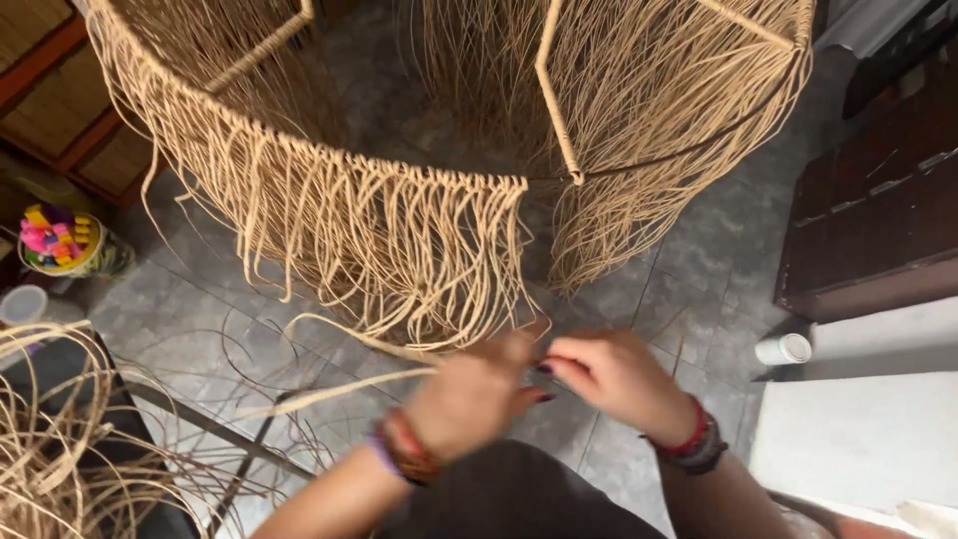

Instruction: Weaving and knotting straw strands onto a circular frame to create a decorative furniture item.

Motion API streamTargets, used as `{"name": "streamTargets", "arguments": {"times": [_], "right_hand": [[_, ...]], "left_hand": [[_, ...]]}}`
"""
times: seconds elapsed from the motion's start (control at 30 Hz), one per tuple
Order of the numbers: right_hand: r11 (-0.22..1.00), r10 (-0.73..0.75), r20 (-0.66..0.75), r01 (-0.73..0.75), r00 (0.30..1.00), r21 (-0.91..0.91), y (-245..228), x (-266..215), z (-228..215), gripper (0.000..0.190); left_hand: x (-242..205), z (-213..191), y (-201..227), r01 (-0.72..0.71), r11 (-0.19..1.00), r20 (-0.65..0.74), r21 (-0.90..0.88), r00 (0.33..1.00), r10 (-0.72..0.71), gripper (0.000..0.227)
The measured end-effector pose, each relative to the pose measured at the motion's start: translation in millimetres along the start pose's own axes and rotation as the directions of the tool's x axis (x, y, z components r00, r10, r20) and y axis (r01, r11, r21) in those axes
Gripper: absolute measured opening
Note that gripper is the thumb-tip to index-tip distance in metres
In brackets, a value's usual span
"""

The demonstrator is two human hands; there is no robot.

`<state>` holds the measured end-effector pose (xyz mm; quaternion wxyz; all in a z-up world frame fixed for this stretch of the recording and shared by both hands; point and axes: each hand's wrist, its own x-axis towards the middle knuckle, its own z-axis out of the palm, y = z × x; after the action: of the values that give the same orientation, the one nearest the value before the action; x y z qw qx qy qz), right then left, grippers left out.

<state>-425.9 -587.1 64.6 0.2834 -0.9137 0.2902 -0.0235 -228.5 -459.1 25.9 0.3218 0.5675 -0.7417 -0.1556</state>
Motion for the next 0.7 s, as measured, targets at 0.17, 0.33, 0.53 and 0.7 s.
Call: {"name": "streamTargets", "arguments": {"times": [0.17,0.33,0.53,0.7], "right_hand": [[0.993,-0.021,0.073,0.012,0.997,0.119,-8,7,-12,0.019],[0.981,0.118,0.016,-0.119,0.993,0.153,17,0,-8,0.024],[0.989,0.119,-0.029,-0.121,0.992,-0.082,27,-1,12,0.025],[0.980,0.027,-0.045,-0.035,0.999,-0.195,43,3,7,0.020]], "left_hand": [[-3,-20,-25,-0.105,0.993,0.017,0.047,0.994,0.104,0.025],[-29,-55,-81,-0.075,0.980,0.012,0.185,0.997,0.074,0.032],[-32,-75,-113,0.022,0.977,-0.013,0.213,1.000,-0.020,0.025],[-31,-77,-125,0.152,0.963,-0.079,0.222,0.987,-0.138,0.011]]}}
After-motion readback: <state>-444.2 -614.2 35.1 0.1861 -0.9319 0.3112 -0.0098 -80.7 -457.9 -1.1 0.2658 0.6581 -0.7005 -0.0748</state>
